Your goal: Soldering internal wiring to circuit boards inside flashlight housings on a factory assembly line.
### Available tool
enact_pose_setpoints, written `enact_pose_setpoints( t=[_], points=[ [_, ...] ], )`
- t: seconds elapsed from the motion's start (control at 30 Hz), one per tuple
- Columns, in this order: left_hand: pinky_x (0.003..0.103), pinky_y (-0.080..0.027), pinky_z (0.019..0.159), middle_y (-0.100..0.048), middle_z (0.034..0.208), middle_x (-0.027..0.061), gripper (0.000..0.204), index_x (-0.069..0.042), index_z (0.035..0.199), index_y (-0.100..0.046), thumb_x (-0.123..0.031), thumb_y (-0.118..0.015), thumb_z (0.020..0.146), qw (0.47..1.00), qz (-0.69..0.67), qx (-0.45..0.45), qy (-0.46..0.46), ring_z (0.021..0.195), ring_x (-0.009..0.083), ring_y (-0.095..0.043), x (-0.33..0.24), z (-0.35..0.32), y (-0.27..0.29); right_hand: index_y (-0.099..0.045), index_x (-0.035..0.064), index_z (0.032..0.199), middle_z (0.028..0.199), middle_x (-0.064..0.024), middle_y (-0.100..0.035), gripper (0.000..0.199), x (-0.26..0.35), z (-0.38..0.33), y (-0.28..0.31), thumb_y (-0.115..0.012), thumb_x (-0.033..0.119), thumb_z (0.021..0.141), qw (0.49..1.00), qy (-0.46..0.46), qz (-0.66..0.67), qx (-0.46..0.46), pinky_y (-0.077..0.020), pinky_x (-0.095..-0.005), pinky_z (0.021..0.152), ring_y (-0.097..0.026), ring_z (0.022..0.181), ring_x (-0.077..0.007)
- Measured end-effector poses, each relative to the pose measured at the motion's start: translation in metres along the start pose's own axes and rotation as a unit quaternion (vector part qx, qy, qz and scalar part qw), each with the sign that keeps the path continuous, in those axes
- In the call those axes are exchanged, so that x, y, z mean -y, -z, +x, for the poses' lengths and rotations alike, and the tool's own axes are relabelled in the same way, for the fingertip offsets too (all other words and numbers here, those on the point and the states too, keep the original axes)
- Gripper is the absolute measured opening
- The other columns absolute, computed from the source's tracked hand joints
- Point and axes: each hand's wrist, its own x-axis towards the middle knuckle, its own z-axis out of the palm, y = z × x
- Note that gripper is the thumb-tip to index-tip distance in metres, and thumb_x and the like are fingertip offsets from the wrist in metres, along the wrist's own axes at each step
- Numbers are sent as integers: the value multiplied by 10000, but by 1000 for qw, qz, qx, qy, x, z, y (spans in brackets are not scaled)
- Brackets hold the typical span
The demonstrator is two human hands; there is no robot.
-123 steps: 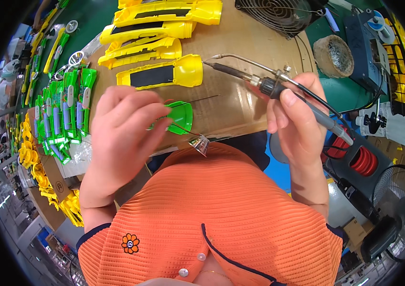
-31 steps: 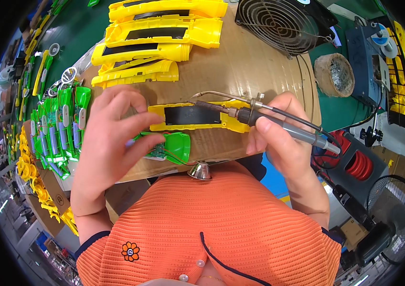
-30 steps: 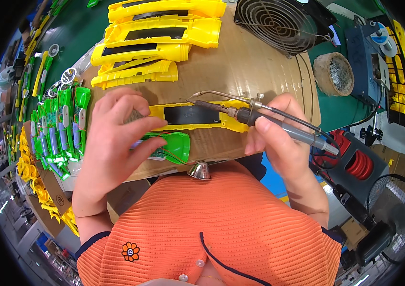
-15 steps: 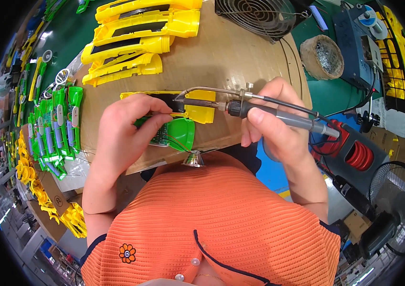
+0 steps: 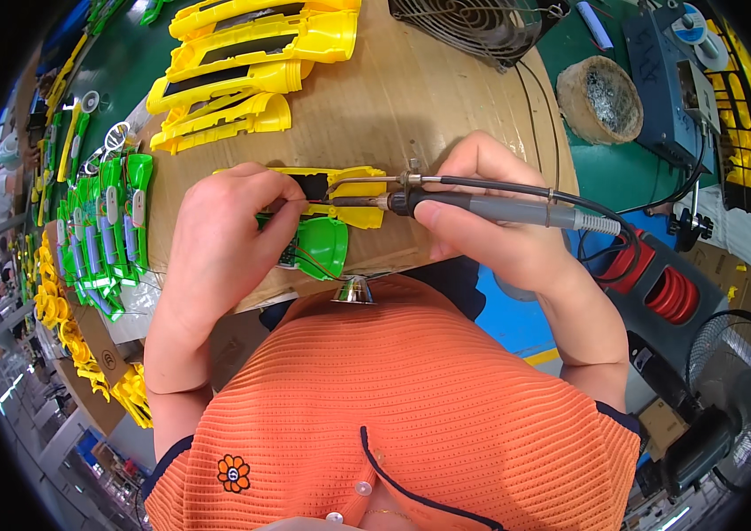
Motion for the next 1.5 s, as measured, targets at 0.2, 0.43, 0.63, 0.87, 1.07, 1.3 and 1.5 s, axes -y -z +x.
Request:
enact_pose_setpoints(
  t=[0.2, 0.43, 0.63, 0.87, 1.07, 1.3, 1.5],
  points=[
    [460, -501, 636, -601, 723, 171, 74, -7, 742, -619, -55, -633, 797, 1000, 10, 4, -2, 692, 368, -610, -1, 2, 1, -536, 39, 929, 760, -29, -643, 192, 2, 2, -4, -717, 21, 865, 999, -14, -39, -3, -512, -230, 564, -626, 634, -72],
    [480, -499, 669, -601, 712, 190, 118, 2, 723, -608, -83, -622, 804, 999, 44, 30, -6, 717, 383, -609, -2, 6, 3, -537, 44, 927, 758, -28, -643, 183, -1, -1, -5, -714, 40, 879, 999, -7, -48, -8, -505, -220, 568, -625, 637, -62],
    [482, -499, 683, -601, 711, 196, 130, 3, 719, -610, -90, -613, 810, 998, 48, 38, 4, 729, 385, -612, -4, 7, 5, -478, 7, 980, 739, -94, -620, 172, -7, -7, -3, -630, -14, 901, 994, 88, 58, -11, -522, -269, 554, -629, 602, -155],
    [487, -500, 679, -598, 699, 197, 139, 5, 704, -606, -89, -615, 806, 998, 48, 27, 8, 718, 392, -610, -5, 5, 4, -431, 18, 1024, 730, -114, -579, 157, -32, -11, -27, -572, 42, 960, 968, 104, 221, -50, -572, -394, 675, -616, 621, -215],
    [442, -507, 682, -647, 736, 173, 88, -12, 783, -681, -96, -664, 763, 995, 45, 13, 83, 732, 363, -636, -1, 4, 5, -440, 105, 1013, 626, -16, -481, 45, -27, 4, -41, -474, 93, 987, 972, 93, 202, -70, -318, -638, 1127, -561, 589, -164],
    [442, -512, 707, -671, 765, 163, 107, -15, 813, -695, -117, -676, 785, 991, 95, -19, 97, 759, 348, -648, 1, 2, 7, -441, 101, 1001, 632, -22, -499, 84, -27, 16, -35, -523, 114, 987, 978, 89, 179, -50, -355, -620, 1110, -575, 590, -170],
    [422, -515, 726, -671, 827, 146, 102, -26, 851, -688, -125, -684, 828, 995, 67, -41, 58, 809, 327, -651, 11, -10, 21, -448, 56, 1016, 674, -69, -540, 122, -29, 3, -31, -557, 60, 961, 972, 131, 188, -51, -470, -436, 751, -569, 580, -182]
  ],
)
